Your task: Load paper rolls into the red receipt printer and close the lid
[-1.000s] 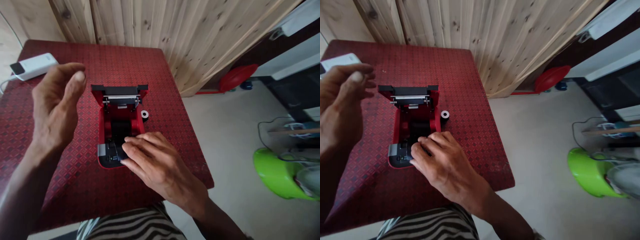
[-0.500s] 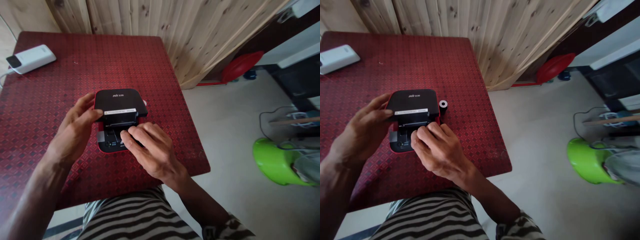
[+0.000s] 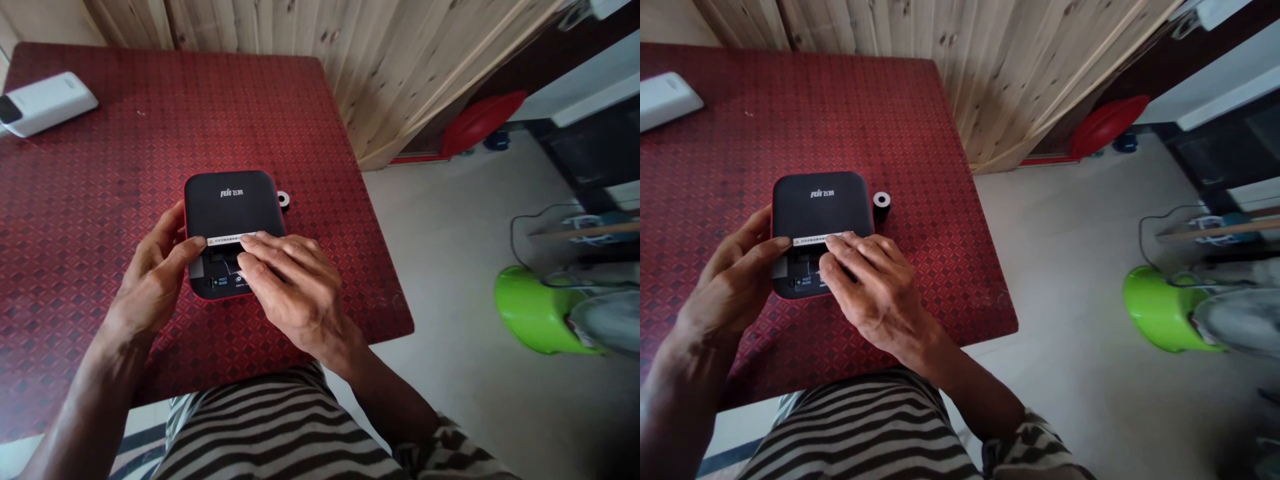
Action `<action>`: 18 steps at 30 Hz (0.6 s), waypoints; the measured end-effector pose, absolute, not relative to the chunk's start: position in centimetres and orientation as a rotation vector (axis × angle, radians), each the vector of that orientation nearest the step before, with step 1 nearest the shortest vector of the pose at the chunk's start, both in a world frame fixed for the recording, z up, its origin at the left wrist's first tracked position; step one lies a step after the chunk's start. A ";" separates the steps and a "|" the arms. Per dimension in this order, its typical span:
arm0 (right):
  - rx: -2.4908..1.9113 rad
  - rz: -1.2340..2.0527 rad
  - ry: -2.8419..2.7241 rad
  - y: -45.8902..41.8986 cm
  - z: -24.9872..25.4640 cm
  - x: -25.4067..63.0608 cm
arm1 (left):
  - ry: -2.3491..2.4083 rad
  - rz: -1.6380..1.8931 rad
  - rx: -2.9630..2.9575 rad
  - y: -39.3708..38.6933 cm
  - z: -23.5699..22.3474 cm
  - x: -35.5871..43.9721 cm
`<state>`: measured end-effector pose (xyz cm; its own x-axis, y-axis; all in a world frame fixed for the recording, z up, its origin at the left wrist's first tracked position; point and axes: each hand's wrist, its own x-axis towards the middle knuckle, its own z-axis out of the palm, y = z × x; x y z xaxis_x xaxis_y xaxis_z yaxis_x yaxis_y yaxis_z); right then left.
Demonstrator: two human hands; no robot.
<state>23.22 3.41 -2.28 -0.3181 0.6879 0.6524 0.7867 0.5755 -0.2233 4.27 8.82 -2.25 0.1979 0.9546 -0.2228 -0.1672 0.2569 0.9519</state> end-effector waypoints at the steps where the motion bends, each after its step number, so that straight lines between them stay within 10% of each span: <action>1: -1.179 -0.163 -2.082 3.4 -2.2 23.2 | 1.052 0.988 0.983 8.8 -2.3 4.3; 18: -1.369 0.295 -1.537 -0.6 -5.1 24.1 | 1.147 1.030 0.959 8.5 -3.8 4.2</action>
<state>24.12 -0.61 -5.06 0.1580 0.8476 0.5065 0.5997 0.3251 -0.7312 4.21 8.54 -3.76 0.1047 0.9648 -0.2411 -0.1360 0.2540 0.9576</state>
